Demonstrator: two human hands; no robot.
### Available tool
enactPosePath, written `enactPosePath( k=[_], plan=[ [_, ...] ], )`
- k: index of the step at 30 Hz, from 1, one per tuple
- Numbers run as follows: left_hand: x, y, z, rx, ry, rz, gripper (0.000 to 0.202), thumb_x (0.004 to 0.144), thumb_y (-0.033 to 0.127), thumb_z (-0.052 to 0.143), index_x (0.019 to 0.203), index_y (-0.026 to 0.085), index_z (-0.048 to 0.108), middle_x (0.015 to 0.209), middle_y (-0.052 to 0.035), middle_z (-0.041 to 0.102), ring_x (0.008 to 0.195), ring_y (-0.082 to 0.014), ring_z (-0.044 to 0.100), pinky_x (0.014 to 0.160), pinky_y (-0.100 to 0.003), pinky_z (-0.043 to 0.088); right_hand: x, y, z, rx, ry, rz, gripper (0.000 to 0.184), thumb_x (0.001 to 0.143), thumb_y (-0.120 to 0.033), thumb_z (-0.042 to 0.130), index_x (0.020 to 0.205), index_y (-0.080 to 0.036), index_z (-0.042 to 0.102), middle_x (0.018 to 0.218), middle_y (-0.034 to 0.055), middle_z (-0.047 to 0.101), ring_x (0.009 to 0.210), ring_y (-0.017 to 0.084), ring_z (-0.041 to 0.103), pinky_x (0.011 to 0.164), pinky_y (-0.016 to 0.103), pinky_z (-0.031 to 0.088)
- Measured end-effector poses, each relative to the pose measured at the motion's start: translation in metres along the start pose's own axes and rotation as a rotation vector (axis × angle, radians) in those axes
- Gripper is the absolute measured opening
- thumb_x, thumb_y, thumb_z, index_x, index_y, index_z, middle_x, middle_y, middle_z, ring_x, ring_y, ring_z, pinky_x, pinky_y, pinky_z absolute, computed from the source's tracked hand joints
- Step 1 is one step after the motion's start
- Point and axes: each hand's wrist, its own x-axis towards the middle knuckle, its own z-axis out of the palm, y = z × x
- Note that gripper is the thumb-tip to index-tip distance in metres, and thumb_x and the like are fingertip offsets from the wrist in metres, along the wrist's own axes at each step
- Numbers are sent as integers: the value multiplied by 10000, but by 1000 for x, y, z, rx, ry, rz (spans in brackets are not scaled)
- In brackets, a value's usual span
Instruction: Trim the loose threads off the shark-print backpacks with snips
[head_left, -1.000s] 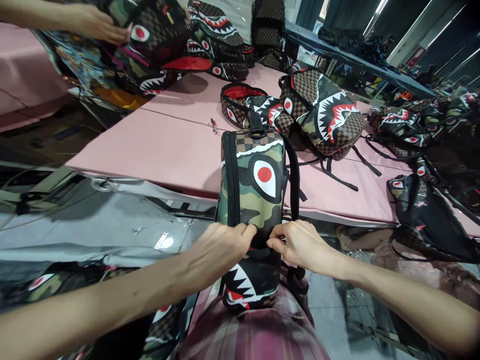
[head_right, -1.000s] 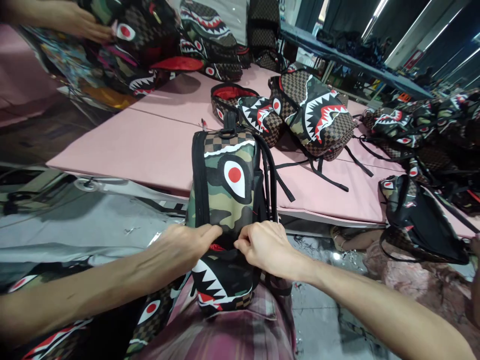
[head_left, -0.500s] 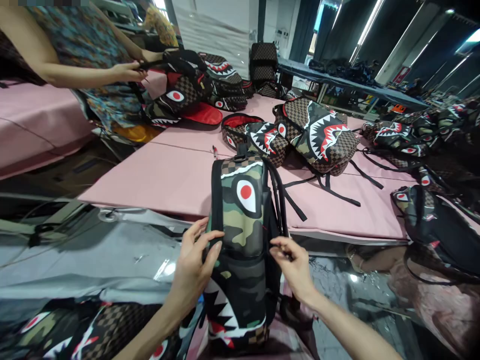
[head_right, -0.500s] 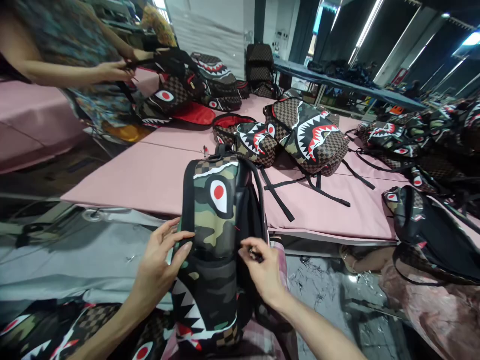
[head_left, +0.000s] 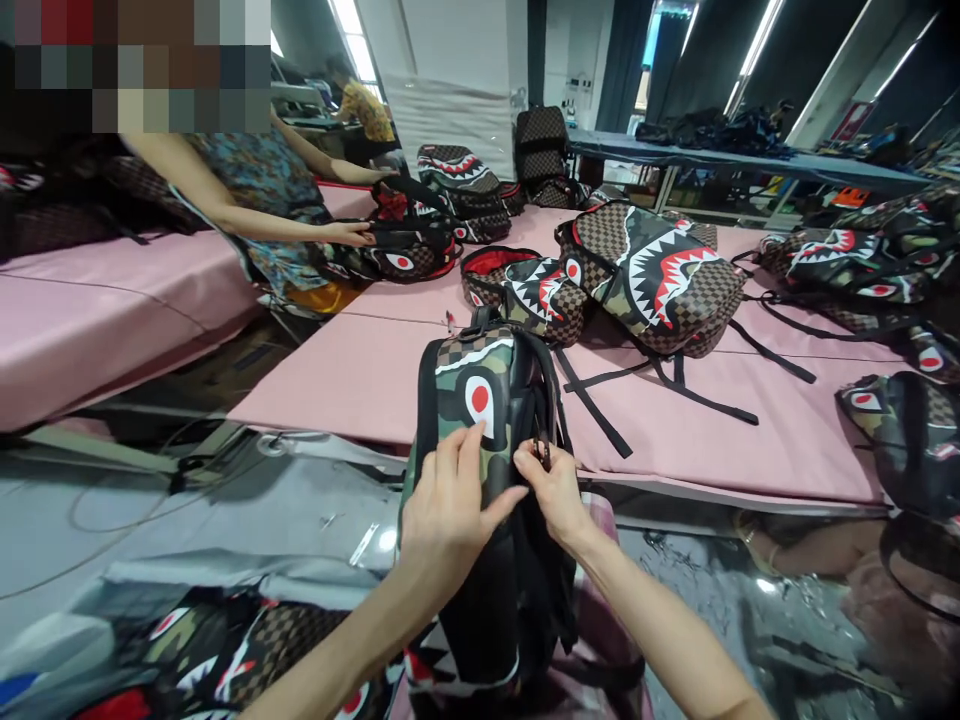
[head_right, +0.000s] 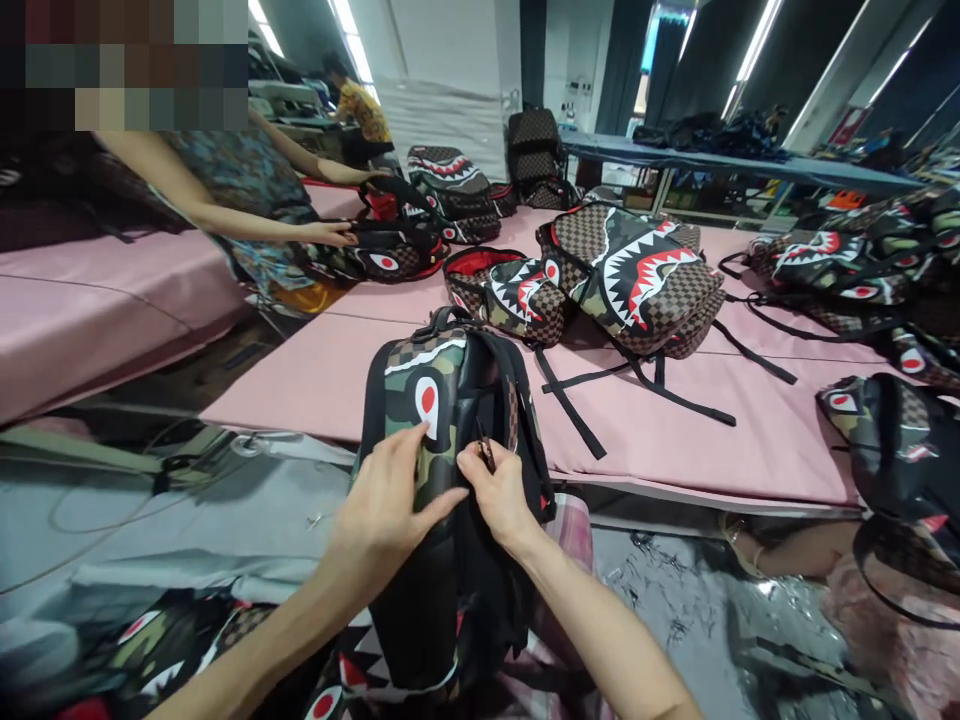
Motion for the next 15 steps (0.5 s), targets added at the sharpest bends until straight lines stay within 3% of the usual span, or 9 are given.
enactPosePath(
  k=[2, 5, 8, 10, 12, 15],
  plan=[
    [9, -8, 6, -12, -114, -154, 602, 734, 356, 591, 1268, 162, 392, 1094, -130, 540, 901, -252, 591, 736, -369, 503, 7, 4, 5, 38, -47, 17, 253, 755, -398, 578, 673, -177, 487, 605, -53, 381, 548, 82, 327, 522, 208, 300],
    [14, -48, 13, -293, -280, -350, 621, 706, 357, 580, 1270, 175, 394, 920, -38, 564, 658, -157, 587, 689, -347, 503, 23, 14, 13, 27, -68, 47, 241, 770, -396, 558, 685, -177, 506, 588, -60, 380, 531, 81, 335, 523, 210, 304],
    [7, -97, 21, -712, -252, -535, 711, 659, 378, 615, 1283, 149, 362, 879, -15, 562, 666, -132, 589, 703, -314, 504, 38, 22, 24, -142, -113, 5, 243, 807, -398, 516, 743, -171, 577, 650, -36, 500, 605, 103, 447, 603, 225, 361],
    [-1, -117, 26, -857, -195, -606, 763, 652, 386, 627, 1301, 119, 328, 891, -30, 573, 709, -142, 606, 716, -305, 506, 44, 23, 31, -307, -186, -31, 235, 818, -390, 509, 836, -181, 618, 744, -14, 586, 695, 128, 522, 672, 242, 389],
    [-7, -124, 27, -777, -139, -575, 742, 693, 382, 601, 1325, 131, 306, 914, -42, 588, 703, -147, 610, 705, -311, 509, 45, 22, 37, -473, -234, -56, 264, 824, -398, 513, 980, -210, 611, 796, -7, 624, 738, 146, 563, 694, 256, 404],
    [-8, -116, 18, -296, -57, -354, 519, 799, 320, 524, 1295, 224, 406, 1083, -77, 577, 831, -183, 608, 721, -328, 503, 40, 18, 45, -688, -240, -108, 307, 864, -403, 463, 1098, -229, 555, 843, 4, 648, 763, 163, 598, 698, 270, 417]
  ],
)
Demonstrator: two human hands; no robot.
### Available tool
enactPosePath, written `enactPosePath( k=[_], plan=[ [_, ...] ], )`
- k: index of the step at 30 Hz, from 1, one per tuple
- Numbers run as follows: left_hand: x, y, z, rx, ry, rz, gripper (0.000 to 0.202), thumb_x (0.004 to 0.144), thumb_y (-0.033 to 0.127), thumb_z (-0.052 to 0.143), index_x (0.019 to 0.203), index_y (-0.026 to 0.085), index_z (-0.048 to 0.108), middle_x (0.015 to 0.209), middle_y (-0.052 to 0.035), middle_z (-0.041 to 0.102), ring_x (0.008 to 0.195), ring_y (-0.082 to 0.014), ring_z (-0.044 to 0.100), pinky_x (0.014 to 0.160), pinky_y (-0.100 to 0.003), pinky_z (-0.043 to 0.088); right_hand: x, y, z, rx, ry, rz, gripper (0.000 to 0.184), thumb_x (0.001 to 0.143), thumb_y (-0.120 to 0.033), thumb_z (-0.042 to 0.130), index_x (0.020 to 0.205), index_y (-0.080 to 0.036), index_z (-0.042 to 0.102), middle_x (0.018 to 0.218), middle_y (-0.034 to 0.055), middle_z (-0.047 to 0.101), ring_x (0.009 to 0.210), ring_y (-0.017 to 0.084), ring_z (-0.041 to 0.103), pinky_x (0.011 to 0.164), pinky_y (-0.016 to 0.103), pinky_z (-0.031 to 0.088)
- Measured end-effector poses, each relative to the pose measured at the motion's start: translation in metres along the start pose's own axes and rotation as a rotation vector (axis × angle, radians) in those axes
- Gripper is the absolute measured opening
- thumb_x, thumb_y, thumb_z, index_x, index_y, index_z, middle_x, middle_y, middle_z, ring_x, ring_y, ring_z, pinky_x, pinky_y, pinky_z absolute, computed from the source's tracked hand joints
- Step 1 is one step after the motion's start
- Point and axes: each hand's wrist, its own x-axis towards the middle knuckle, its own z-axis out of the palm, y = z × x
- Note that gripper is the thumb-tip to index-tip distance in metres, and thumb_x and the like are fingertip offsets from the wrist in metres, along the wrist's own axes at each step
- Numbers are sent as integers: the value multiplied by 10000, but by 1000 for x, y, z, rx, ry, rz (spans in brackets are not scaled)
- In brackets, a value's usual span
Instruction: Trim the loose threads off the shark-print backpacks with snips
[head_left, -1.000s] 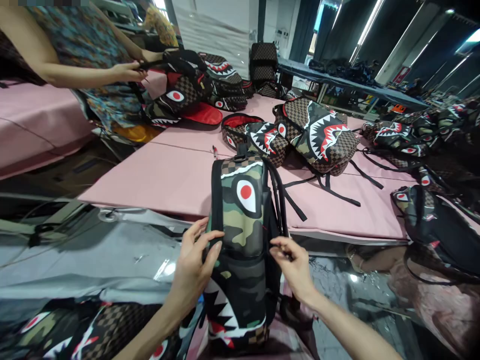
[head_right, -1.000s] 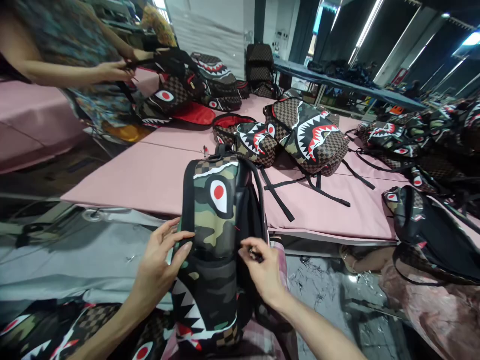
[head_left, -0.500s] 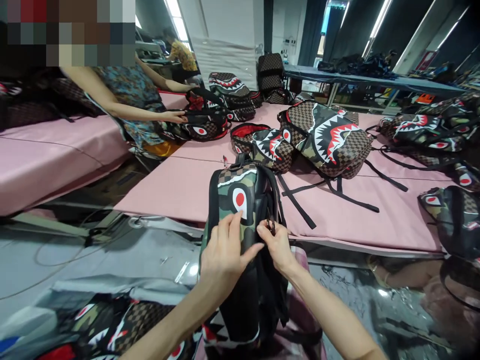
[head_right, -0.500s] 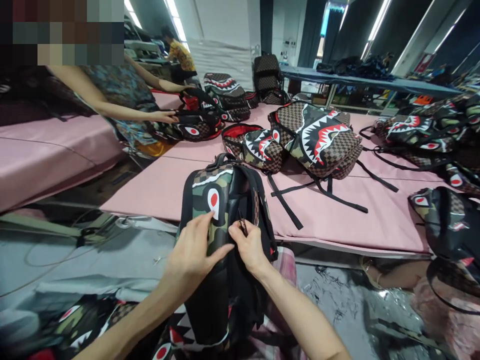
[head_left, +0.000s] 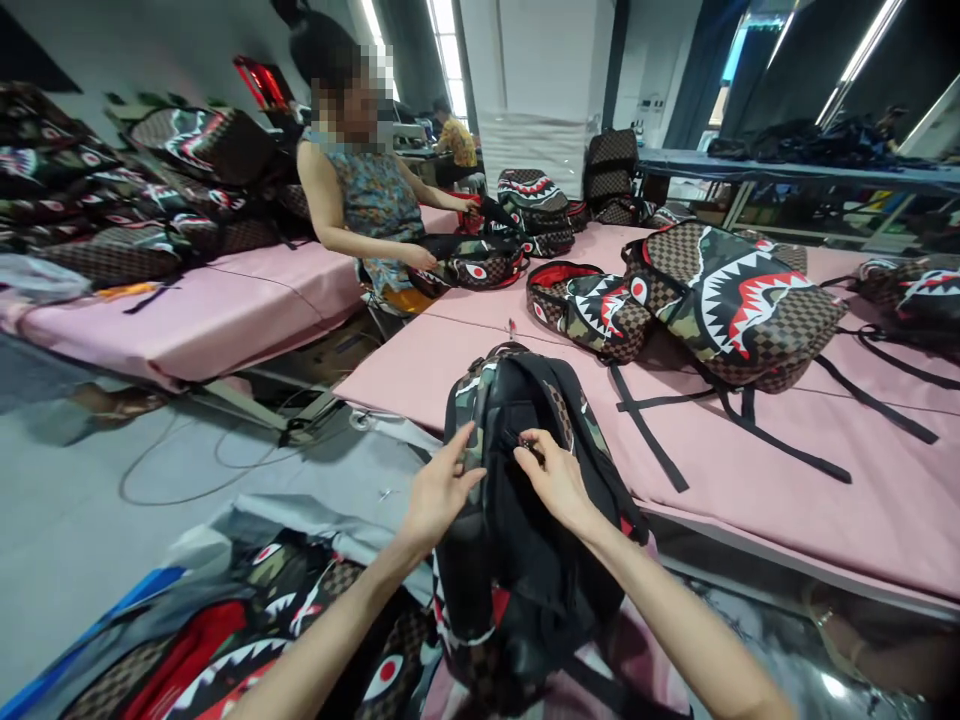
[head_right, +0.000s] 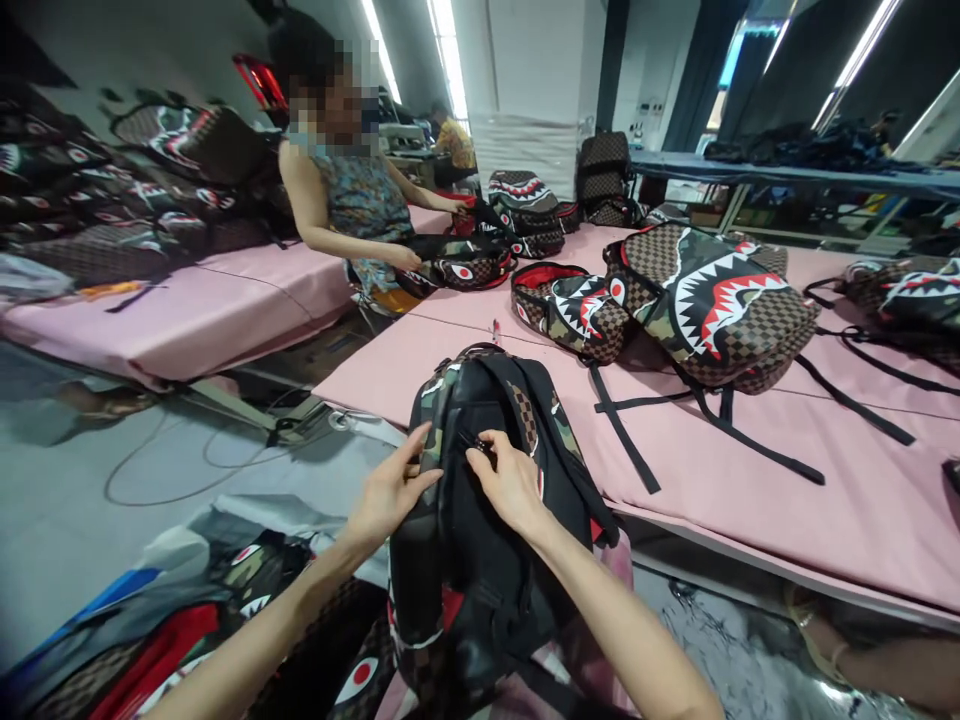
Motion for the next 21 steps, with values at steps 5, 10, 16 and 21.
enactPosePath(
  k=[5, 10, 16, 21],
  plan=[
    [3, 29, -16, 693, -51, 345, 235, 875, 205, 432, 998, 178, 631, 1078, -106, 589, 959, -245, 552, 706, -328, 482, -7, 0, 12, -164, 84, -114, 247, 878, -327, 458, 1058, -191, 557, 958, 44, 653, 856, 173, 617, 743, 275, 439],
    [9, 36, -14, 896, -169, 400, 295, 810, 7, 345, 806, 111, 621, 904, -134, 599, 835, -253, 568, 607, -326, 459, -9, 4, 20, -168, 104, -162, 257, 856, -302, 508, 1079, -182, 548, 978, 52, 651, 824, 159, 626, 721, 260, 466],
    [24, 25, -27, 679, -216, 241, 249, 865, 154, 335, 823, 118, 578, 886, -111, 594, 680, -173, 596, 543, -261, 439, -9, 2, 23, -164, 83, -191, 245, 860, -298, 510, 1056, -164, 572, 889, 53, 643, 783, 160, 615, 706, 261, 460],
    [28, 11, -30, 426, -199, 297, 284, 913, 255, 325, 909, 174, 597, 948, -46, 627, 878, -152, 598, 779, -265, 478, -6, 8, 19, 141, 165, -55, 234, 837, -329, 525, 1021, -200, 589, 936, 22, 659, 802, 138, 621, 736, 243, 458]
  ],
)
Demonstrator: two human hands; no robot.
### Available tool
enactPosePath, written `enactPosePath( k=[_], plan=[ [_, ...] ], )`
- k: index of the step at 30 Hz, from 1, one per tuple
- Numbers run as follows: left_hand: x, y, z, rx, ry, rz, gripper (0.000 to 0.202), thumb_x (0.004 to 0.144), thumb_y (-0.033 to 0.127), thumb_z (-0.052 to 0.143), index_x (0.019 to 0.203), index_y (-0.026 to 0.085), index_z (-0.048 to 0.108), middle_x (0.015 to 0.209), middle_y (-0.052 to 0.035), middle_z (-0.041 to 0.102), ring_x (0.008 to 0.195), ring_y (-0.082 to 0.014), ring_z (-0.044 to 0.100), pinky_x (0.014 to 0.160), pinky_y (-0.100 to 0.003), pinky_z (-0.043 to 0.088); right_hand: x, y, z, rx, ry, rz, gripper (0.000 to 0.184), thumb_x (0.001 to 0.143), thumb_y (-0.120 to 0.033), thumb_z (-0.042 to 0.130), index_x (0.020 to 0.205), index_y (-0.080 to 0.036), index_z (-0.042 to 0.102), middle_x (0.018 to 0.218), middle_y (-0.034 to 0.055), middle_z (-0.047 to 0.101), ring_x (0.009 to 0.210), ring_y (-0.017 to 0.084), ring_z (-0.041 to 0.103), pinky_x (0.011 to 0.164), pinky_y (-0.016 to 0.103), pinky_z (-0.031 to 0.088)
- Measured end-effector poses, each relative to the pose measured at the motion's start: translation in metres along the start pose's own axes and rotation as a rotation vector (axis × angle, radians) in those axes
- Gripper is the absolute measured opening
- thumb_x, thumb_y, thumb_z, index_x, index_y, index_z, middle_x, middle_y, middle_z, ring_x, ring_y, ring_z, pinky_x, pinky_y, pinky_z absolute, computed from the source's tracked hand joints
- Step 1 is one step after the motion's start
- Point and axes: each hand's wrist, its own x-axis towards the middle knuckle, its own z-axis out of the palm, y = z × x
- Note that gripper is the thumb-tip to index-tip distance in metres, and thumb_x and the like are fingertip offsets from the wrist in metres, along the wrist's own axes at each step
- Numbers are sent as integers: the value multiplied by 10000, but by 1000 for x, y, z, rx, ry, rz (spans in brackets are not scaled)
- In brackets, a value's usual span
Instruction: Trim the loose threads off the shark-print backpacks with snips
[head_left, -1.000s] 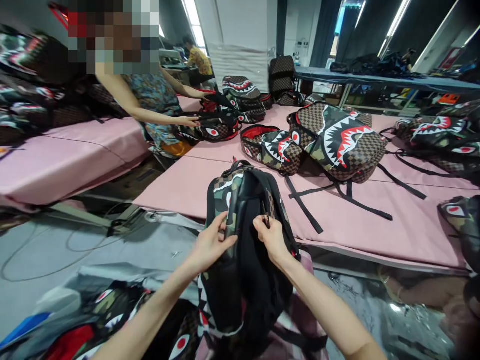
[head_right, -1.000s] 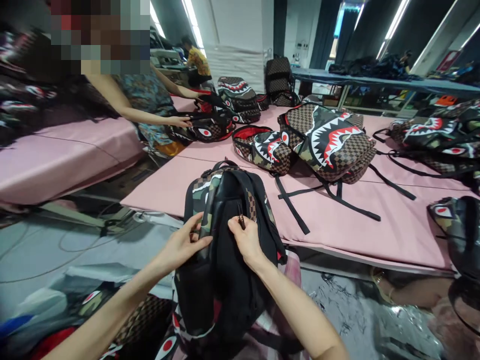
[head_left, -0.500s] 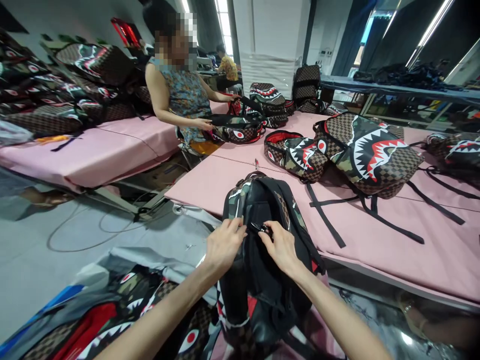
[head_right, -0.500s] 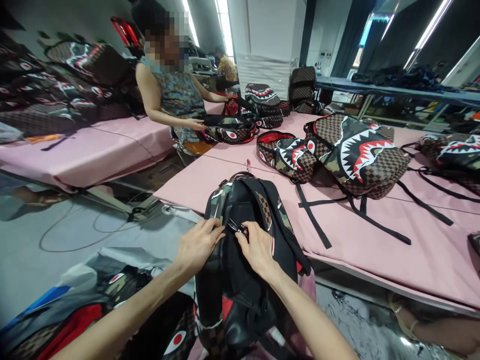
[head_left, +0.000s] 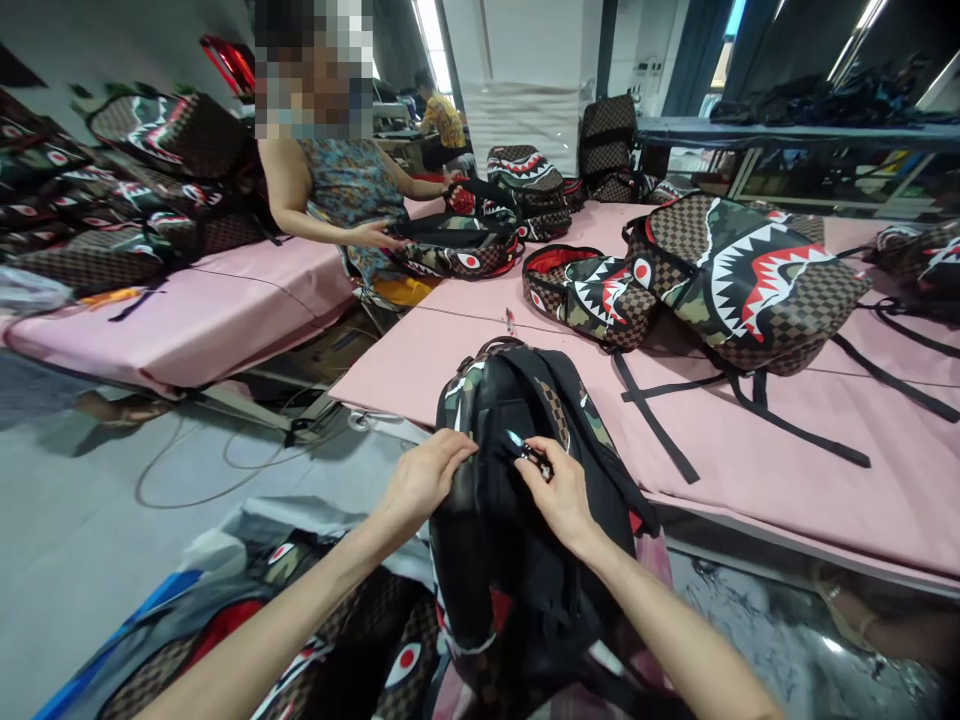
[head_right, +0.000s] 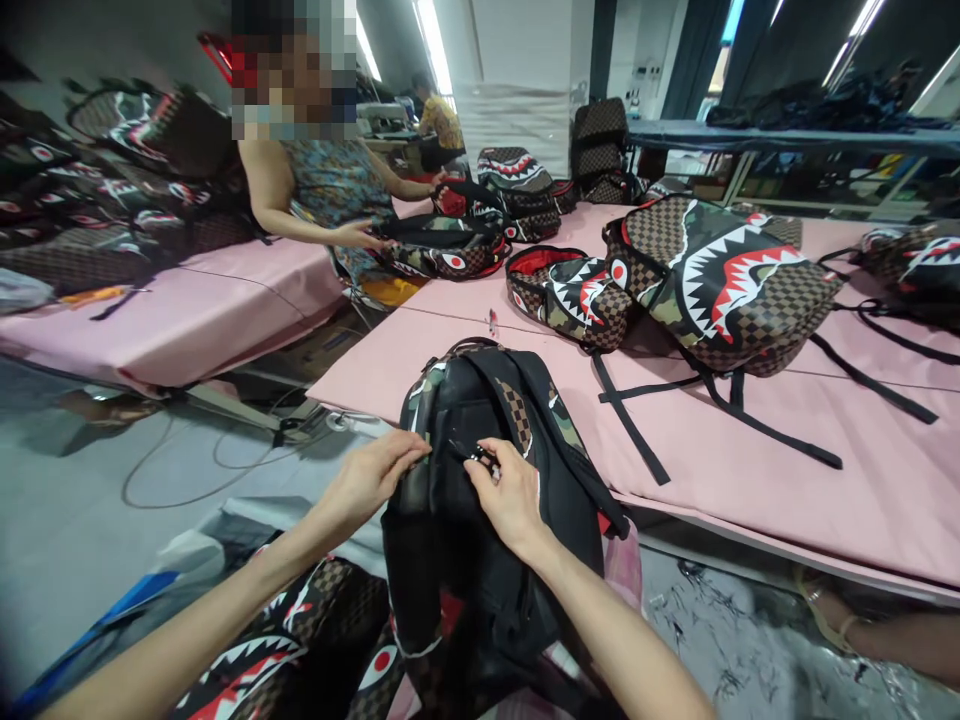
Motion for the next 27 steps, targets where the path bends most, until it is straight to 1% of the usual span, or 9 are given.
enactPosePath(
  k=[3, 6, 8, 10, 13, 17, 22, 24, 27],
  plan=[
    [-6, 4, 13, 152, 18, 57, 271, 896, 248, 393, 1082, 169, 574, 1118, -92, 590, 987, -200, 552, 824, -319, 474, 6, 8, -2, 41, 7, 91, 253, 818, -355, 539, 1015, -205, 592, 910, 10, 668, 810, 145, 624, 753, 258, 454],
    [-8, 10, 18, 338, -72, 32, 270, 887, 196, 392, 1093, 153, 561, 1142, -124, 557, 982, -222, 518, 717, -318, 497, 12, 15, 2, -27, -34, 122, 248, 819, -366, 537, 1016, -225, 592, 890, -5, 671, 812, 150, 625, 752, 270, 445],
    [-7, 11, 17, 407, -171, 1, 262, 884, 138, 349, 1005, 142, 582, 1078, -125, 561, 966, -224, 507, 650, -300, 497, 15, 17, 9, -85, -89, 73, 228, 828, -348, 537, 1020, -236, 588, 900, -12, 669, 814, 146, 622, 739, 262, 433],
    [-6, 10, 14, 465, -241, -22, 267, 867, 83, 324, 910, 127, 585, 999, -127, 561, 947, -229, 501, 623, -296, 492, 17, 17, 17, -135, -130, -1, 206, 836, -316, 543, 1021, -235, 585, 903, -10, 666, 831, 144, 611, 730, 251, 418],
    [-5, 3, 11, 530, -257, -21, 260, 848, 45, 319, 904, 112, 564, 979, -135, 544, 933, -228, 502, 635, -300, 494, 16, 16, 28, -215, -151, -122, 172, 828, -273, 574, 990, -216, 592, 901, 10, 656, 860, 164, 576, 745, 260, 402],
    [-9, -4, 11, 559, -266, -6, 271, 845, 33, 304, 922, 100, 556, 1009, -157, 531, 956, -250, 501, 628, -316, 501, 14, 19, 37, -280, -155, -256, 149, 834, -278, 585, 957, -196, 604, 904, 38, 640, 862, 196, 534, 803, 302, 382],
    [-8, -1, 10, 515, -233, -91, 323, 802, -16, 267, 887, 66, 567, 940, -197, 532, 896, -276, 523, 605, -353, 482, 12, 23, 40, -311, -132, -284, 169, 880, -271, 526, 1010, -188, 597, 932, 49, 631, 879, 194, 526, 800, 314, 367],
    [-5, 0, 8, 496, -238, -106, 296, 781, -7, 304, 885, 79, 568, 940, -177, 538, 869, -263, 542, 605, -336, 465, 12, 25, 41, -344, -137, -312, 171, 876, -264, 537, 1012, -184, 602, 921, 46, 633, 867, 191, 523, 788, 318, 359],
    [1, -5, 6, 424, -235, -189, 228, 772, 44, 358, 830, 122, 564, 888, -107, 563, 750, -200, 568, 601, -288, 430, 14, 28, 45, -397, -146, -372, 141, 871, -264, 549, 970, -197, 625, 880, 35, 634, 833, 187, 513, 756, 324, 342]
  ],
)
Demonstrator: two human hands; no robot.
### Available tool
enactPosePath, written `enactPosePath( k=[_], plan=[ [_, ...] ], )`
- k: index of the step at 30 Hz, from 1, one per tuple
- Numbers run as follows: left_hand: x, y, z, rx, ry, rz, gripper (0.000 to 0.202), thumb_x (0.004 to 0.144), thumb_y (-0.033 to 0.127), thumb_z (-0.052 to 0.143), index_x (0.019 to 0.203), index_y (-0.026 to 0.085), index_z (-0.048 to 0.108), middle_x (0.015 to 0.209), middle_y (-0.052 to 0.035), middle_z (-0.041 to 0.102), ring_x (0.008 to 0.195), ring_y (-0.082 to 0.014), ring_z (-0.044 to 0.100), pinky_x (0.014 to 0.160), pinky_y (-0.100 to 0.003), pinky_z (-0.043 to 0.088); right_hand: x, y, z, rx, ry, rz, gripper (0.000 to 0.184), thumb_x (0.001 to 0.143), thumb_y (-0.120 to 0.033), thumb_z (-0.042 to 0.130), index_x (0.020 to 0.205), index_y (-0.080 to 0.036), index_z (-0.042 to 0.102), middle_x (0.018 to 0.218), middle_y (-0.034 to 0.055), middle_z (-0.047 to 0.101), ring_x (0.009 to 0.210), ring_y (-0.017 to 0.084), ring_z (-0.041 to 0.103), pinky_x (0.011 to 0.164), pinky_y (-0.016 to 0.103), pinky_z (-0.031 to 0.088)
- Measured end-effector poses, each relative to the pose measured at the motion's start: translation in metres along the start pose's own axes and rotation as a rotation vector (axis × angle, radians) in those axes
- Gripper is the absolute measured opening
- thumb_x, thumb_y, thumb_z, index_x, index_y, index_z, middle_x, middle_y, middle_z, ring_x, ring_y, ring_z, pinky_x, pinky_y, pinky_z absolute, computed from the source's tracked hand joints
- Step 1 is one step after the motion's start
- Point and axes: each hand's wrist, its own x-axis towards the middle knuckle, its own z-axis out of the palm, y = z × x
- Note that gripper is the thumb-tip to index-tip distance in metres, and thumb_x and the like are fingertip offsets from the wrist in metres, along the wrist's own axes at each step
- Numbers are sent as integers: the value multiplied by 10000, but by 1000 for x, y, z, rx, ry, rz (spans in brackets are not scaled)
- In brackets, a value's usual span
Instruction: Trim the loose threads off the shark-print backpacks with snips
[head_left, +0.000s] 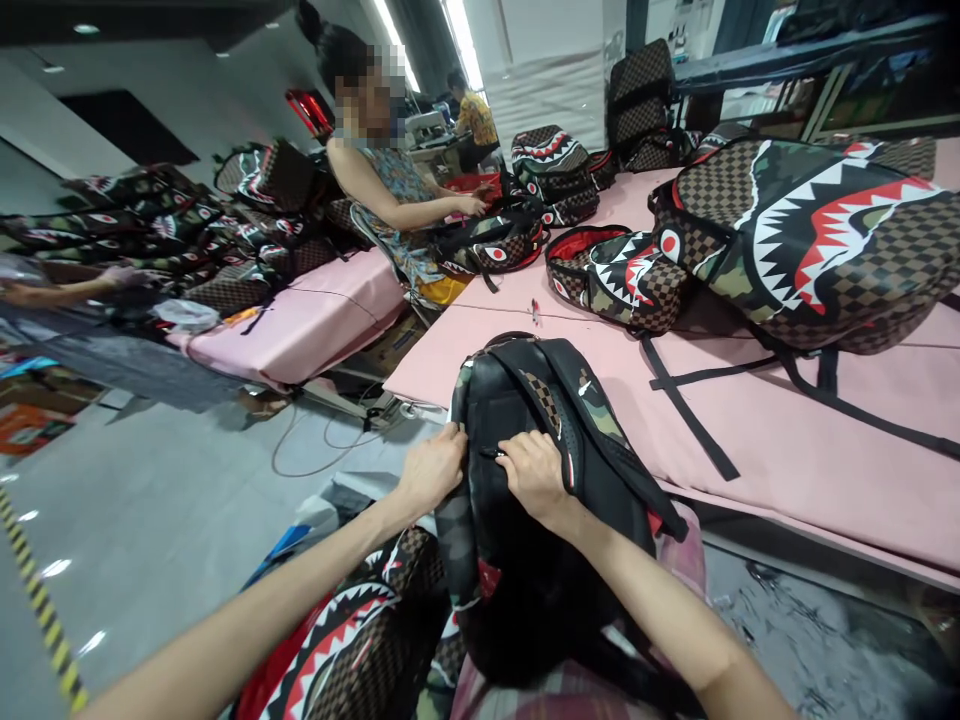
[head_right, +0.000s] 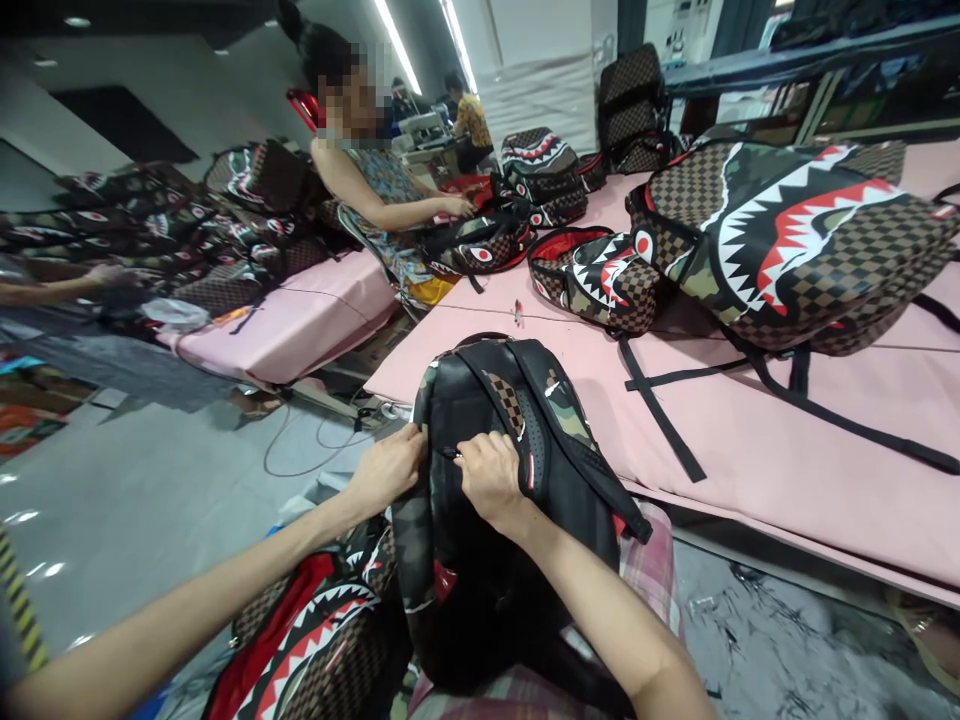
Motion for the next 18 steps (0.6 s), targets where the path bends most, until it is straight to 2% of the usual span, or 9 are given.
enactPosePath(
  k=[2, 5, 8, 10, 12, 14, 16, 18],
  plan=[
    [4, -4, 2, -67, -12, -60, 193, 774, 72, 373, 757, 145, 551, 813, -61, 572, 676, -159, 560, 604, -262, 410, 2, 2, 5, -24, 3, -28, 117, 870, -258, 553, 932, -205, 638, 847, 29, 631, 815, 182, 506, 739, 322, 330],
    [8, -13, 6, -139, -21, -95, 184, 774, 93, 383, 704, 160, 539, 759, -29, 583, 676, -140, 561, 629, -239, 407, 5, 4, 12, -27, 9, -36, 97, 860, -253, 573, 907, -208, 645, 820, 19, 627, 804, 175, 496, 734, 314, 320],
    [7, -22, 8, -192, -22, -112, 245, 836, 143, 336, 752, 155, 566, 766, -25, 608, 696, -133, 584, 646, -221, 428, 6, 6, 16, -14, 23, -33, 101, 856, -263, 580, 913, -210, 644, 819, 12, 624, 802, 172, 489, 736, 311, 317],
    [3, -23, 7, -218, -13, -111, 287, 880, 191, 310, 847, 151, 593, 847, -35, 626, 749, -132, 600, 686, -214, 443, 6, 6, 16, -14, 28, -34, 106, 855, -264, 582, 920, -208, 643, 815, 13, 620, 804, 175, 487, 737, 313, 317],
    [-2, -19, 4, -153, -12, -66, 284, 898, 214, 325, 977, 160, 593, 978, -54, 613, 830, -146, 599, 719, -228, 450, 5, 7, 15, -24, 18, -40, 111, 853, -260, 582, 928, -202, 641, 810, 17, 616, 807, 179, 486, 736, 316, 316],
    [-6, -9, 1, 12, -40, 4, 268, 895, 200, 365, 1059, 164, 573, 1071, -85, 576, 919, -186, 581, 698, -254, 459, 4, 7, 14, -35, 2, -47, 113, 856, -254, 577, 932, -197, 639, 807, 22, 613, 808, 182, 485, 732, 316, 316],
    [-6, 2, -1, 175, -82, 52, 267, 882, 147, 374, 1065, 138, 568, 1086, -128, 555, 972, -236, 557, 646, -280, 466, 4, 7, 14, -43, -7, -51, 112, 858, -247, 574, 933, -194, 638, 808, 25, 612, 806, 184, 485, 729, 316, 316],
    [-4, 11, -2, 239, -108, 64, 275, 857, 73, 353, 1008, 98, 582, 1045, -160, 553, 982, -274, 543, 621, -306, 470, 4, 8, 14, -49, -7, -50, 106, 856, -241, 575, 926, -192, 638, 809, 27, 613, 803, 186, 485, 728, 315, 316]
  ],
)
